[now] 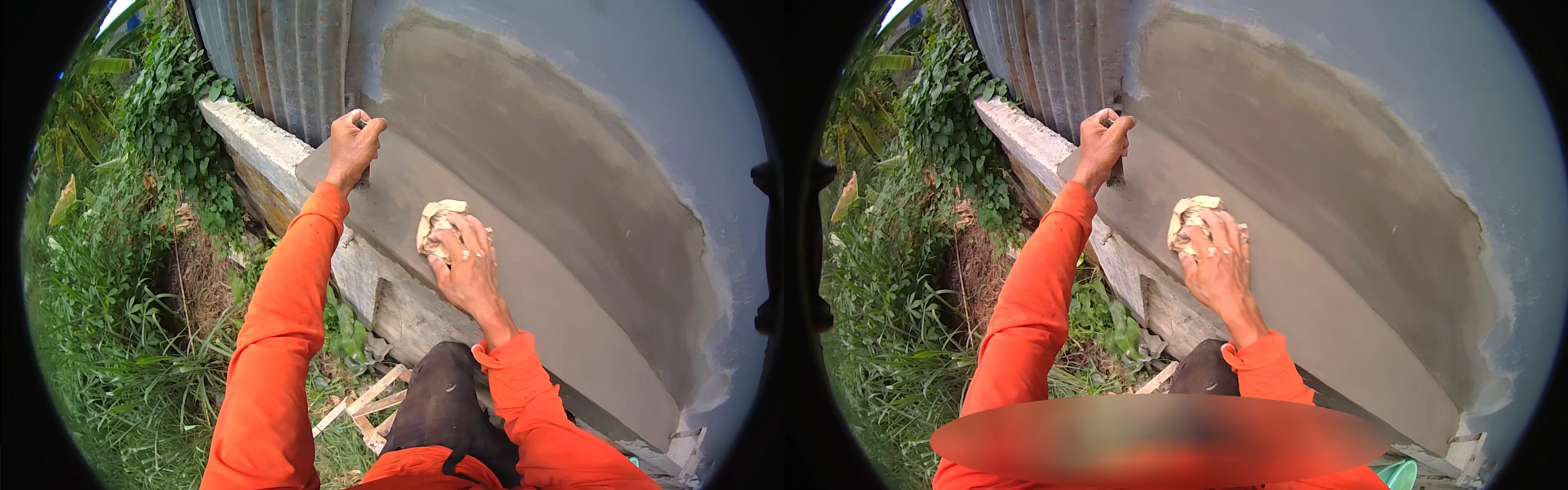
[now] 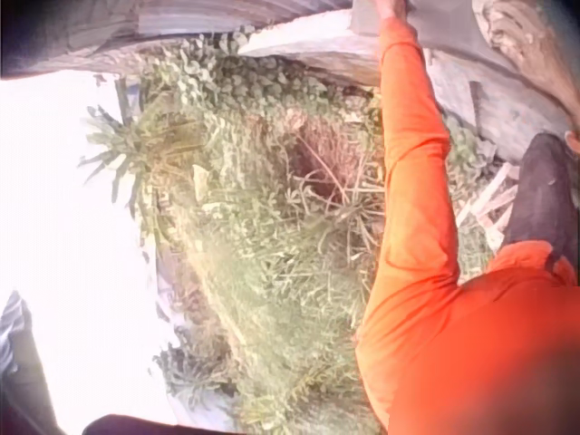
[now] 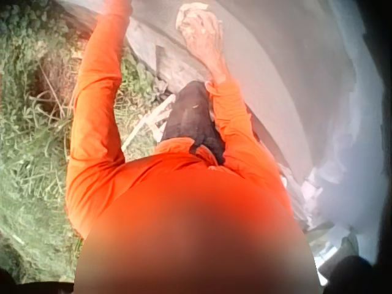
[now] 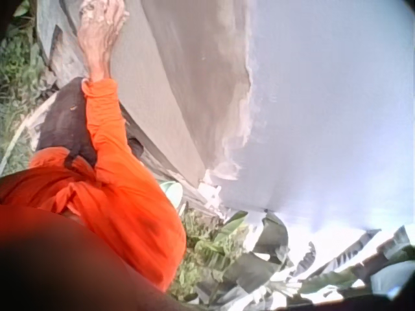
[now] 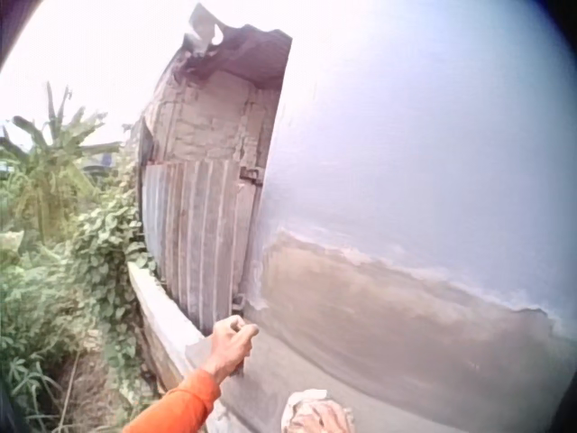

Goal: The person smooths a freshly applied concrete surface on a low wall using a trowel and a cloth. They repeatedly wipe and scrape the surface to even out the material and remove excess.

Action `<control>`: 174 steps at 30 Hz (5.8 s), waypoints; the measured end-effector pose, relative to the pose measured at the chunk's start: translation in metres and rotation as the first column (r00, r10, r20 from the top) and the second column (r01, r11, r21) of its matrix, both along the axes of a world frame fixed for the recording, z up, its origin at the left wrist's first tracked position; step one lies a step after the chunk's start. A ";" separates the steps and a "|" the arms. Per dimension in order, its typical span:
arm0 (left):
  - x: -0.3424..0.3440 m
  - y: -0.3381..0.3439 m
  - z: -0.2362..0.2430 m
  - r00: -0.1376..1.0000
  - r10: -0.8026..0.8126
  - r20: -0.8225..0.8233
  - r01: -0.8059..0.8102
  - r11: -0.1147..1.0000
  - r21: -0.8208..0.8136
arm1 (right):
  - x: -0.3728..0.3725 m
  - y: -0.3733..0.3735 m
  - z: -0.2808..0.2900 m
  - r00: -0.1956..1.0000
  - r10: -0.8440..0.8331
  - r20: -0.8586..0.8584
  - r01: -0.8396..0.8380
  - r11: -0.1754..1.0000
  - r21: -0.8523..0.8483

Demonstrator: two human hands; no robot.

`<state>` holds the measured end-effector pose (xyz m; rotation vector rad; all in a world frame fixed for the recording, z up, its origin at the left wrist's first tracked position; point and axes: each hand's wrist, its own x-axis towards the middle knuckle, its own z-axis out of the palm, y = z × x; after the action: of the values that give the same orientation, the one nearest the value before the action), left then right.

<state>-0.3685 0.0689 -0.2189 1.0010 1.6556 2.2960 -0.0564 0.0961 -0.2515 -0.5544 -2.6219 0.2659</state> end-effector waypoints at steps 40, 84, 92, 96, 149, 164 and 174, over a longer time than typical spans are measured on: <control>-0.010 0.012 -0.015 0.988 0.109 -0.109 -0.102 0.992 0.070 | -0.181 0.100 -0.020 0.983 0.141 -0.118 -0.125 0.983 0.134; 0.010 0.020 -0.012 0.812 0.552 -0.189 -0.536 0.834 0.134 | -0.309 0.166 0.001 0.636 0.770 0.061 -0.723 0.621 -0.301; 0.008 0.017 -0.014 0.930 0.357 -0.087 -0.353 0.934 0.064 | -0.169 0.125 0.030 0.806 0.554 0.208 -0.580 0.810 0.092; 0.008 0.016 -0.010 0.925 0.370 -0.084 -0.368 0.929 0.036 | -0.137 0.095 0.040 0.821 0.546 0.169 -0.562 0.824 0.067; -0.016 0.019 -0.015 0.996 0.053 0.074 -0.060 0.992 0.107 | 0.417 0.048 -0.024 0.045 -0.995 -0.092 0.999 0.046 -0.016; -0.038 0.019 -0.024 1.000 0.004 -0.016 -0.004 1.000 0.012 | 0.043 0.056 -0.017 0.977 -0.212 -0.006 0.211 0.973 0.090; -0.040 0.023 -0.022 0.999 0.033 -0.014 -0.033 0.999 0.016 | 0.518 0.059 -0.006 0.262 -0.965 0.015 0.965 0.262 -0.004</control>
<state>-0.4089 0.0918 -0.2411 1.0028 1.6742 2.3313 0.4619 0.1552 -0.2576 -2.0300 -1.7405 -0.1476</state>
